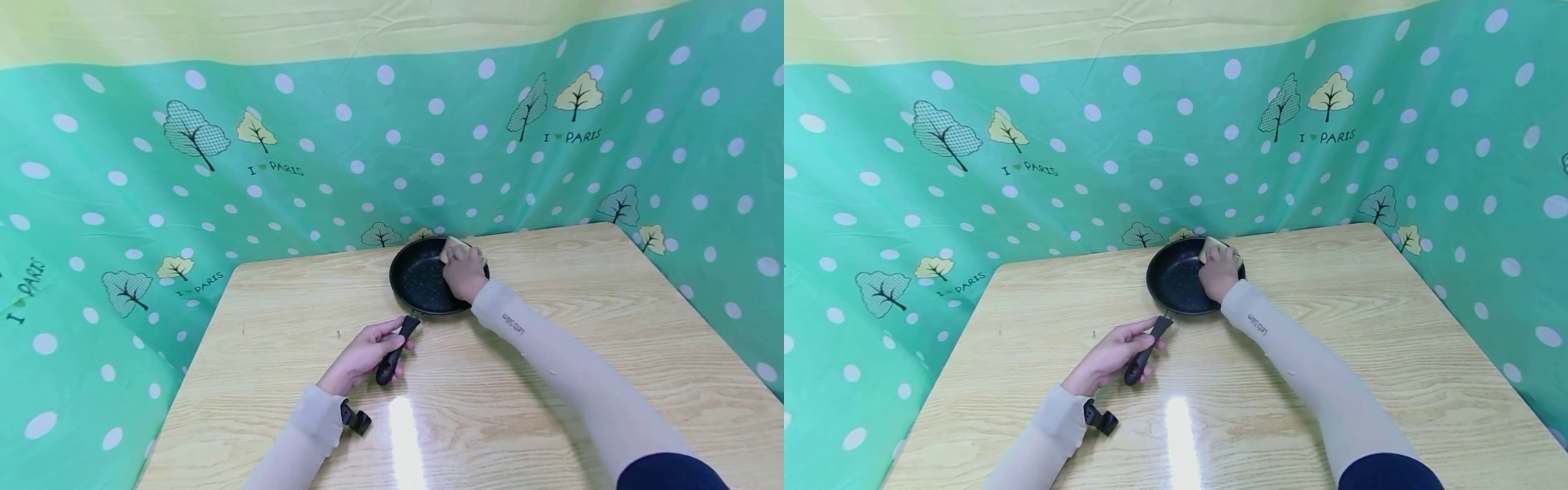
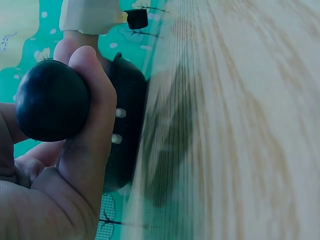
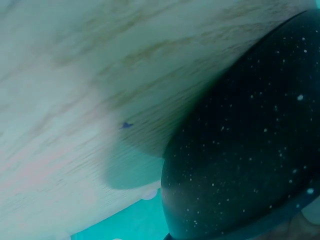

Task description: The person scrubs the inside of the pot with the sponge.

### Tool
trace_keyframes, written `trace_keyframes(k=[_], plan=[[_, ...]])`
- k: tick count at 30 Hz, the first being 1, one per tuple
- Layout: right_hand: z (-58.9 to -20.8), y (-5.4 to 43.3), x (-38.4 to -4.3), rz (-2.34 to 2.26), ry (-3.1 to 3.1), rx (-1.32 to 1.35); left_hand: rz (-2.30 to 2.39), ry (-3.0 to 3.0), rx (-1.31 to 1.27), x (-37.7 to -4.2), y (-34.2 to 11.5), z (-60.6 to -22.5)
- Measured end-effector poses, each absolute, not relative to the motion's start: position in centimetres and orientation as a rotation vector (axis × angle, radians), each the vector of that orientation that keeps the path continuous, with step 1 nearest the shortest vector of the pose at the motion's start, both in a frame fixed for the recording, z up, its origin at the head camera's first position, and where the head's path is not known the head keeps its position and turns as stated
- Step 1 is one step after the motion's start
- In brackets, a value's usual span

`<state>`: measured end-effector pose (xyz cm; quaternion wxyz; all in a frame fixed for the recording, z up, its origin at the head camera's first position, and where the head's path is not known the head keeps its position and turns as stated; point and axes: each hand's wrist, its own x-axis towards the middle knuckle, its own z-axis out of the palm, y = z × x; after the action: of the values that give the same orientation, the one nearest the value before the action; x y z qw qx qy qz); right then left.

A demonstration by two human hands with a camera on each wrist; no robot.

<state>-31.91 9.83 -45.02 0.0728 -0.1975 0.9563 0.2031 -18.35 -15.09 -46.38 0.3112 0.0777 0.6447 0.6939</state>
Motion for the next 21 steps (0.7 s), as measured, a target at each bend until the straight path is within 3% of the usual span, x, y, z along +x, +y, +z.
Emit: trace_keyframes(k=[21], plan=[[-44.47,9.78,-31.07,0.672,2.825,-0.533,1.815,1.720,0.174,-18.40,-15.17,-46.45]])
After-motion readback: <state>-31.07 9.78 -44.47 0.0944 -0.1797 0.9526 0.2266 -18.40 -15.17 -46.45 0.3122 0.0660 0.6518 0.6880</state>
